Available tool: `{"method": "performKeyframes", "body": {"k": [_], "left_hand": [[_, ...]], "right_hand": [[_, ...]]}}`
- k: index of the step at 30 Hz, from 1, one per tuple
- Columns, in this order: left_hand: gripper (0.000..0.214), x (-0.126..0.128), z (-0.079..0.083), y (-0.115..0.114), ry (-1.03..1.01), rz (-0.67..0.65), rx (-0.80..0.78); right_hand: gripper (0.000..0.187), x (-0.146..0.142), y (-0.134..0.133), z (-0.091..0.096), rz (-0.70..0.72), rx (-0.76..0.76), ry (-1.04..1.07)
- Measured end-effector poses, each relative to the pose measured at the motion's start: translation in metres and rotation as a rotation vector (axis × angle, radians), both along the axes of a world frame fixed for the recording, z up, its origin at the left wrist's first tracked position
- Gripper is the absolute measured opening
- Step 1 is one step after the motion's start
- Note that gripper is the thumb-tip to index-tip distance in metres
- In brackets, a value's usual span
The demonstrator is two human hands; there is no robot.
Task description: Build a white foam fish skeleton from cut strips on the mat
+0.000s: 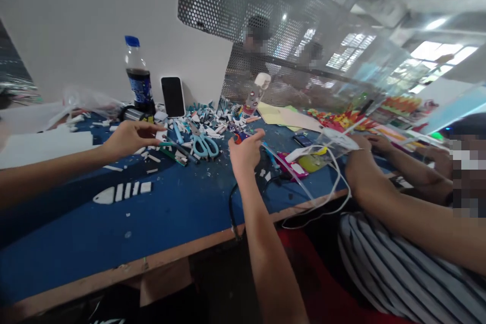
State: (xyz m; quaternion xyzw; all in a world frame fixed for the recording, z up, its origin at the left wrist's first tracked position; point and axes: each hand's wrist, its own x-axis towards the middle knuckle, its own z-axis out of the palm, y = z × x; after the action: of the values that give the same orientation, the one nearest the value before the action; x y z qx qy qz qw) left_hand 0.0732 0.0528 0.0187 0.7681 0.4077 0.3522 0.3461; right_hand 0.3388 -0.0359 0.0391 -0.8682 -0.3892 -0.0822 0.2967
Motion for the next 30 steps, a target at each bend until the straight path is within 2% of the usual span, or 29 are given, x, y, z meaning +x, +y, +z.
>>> {"method": "performKeyframes", "body": {"k": [4, 7, 11, 16, 25, 30], "left_hand": [[0.053, -0.032, -0.007, -0.011, -0.057, 0.089, -0.022], [0.056, -0.047, -0.012, -0.019, -0.094, 0.12, -0.047], [0.055, -0.059, -0.017, -0.026, -0.132, 0.147, -0.065], [0.047, -0.065, -0.026, -0.026, -0.163, 0.147, -0.118], [0.039, -0.062, -0.029, -0.03, -0.187, 0.079, -0.215], [0.035, -0.061, -0.025, -0.033, -0.176, 0.075, -0.163]], "right_hand": [[0.062, -0.019, -0.007, 0.005, 0.13, 0.102, -0.129], [0.06, -0.036, -0.009, 0.004, 0.276, 0.256, -0.322], [0.054, -0.055, -0.007, 0.004, 0.493, 0.405, -0.466], [0.054, -0.068, 0.001, 0.004, 0.734, 0.467, -0.493], [0.075, -0.082, 0.008, -0.021, 0.91, 0.643, -0.658], [0.079, -0.084, 0.007, -0.023, 0.934, 0.679, -0.694]]}}
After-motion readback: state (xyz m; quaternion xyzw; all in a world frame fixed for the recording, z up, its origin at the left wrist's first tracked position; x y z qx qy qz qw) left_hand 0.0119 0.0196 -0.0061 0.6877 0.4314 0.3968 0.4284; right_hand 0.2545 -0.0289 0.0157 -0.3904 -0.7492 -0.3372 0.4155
